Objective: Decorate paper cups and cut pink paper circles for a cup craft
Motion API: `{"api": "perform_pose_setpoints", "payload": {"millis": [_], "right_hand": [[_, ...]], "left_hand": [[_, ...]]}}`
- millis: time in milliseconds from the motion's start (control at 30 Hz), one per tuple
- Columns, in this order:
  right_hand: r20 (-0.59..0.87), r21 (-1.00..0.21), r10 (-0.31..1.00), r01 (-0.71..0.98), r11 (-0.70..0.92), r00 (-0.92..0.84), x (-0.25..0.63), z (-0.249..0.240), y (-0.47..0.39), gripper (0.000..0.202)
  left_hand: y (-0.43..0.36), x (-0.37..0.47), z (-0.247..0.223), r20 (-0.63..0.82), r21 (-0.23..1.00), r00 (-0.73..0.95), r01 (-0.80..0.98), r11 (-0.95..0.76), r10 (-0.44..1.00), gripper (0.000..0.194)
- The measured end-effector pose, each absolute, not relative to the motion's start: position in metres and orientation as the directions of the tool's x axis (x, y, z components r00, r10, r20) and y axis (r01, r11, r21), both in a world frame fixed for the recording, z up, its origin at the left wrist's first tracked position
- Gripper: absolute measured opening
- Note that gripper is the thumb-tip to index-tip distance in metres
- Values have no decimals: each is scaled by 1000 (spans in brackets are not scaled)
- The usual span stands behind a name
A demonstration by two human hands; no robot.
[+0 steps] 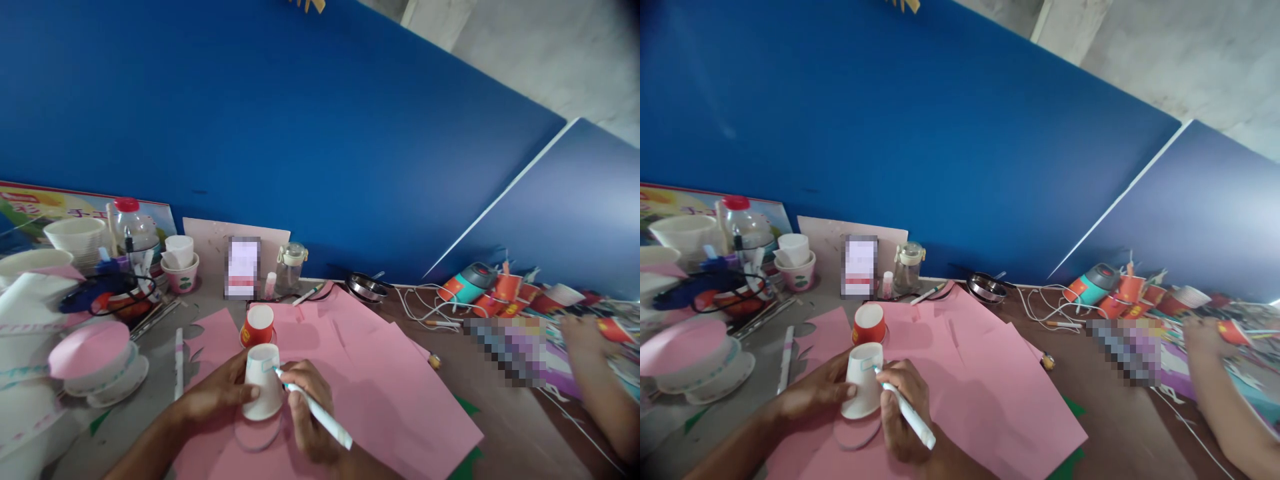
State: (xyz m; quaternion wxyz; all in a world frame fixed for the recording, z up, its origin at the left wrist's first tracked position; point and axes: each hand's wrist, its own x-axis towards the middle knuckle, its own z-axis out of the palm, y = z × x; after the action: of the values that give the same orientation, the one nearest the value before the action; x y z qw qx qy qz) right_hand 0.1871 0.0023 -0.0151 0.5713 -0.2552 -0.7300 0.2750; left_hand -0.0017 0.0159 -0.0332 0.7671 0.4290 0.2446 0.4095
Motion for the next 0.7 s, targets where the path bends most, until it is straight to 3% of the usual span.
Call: {"api": "perform_pose_setpoints", "payload": {"millis": [467,700], "right_hand": [[644,-751,744,43,659,-178,190,-18,3,28],[727,-655,638,25,756,-251,185,-13,-1,25]], "left_hand": [[16,-4,-34,-30,882,545,-380,279,838,54],[14,0,-31,-8,854,550,-431,292,835,49]]}}
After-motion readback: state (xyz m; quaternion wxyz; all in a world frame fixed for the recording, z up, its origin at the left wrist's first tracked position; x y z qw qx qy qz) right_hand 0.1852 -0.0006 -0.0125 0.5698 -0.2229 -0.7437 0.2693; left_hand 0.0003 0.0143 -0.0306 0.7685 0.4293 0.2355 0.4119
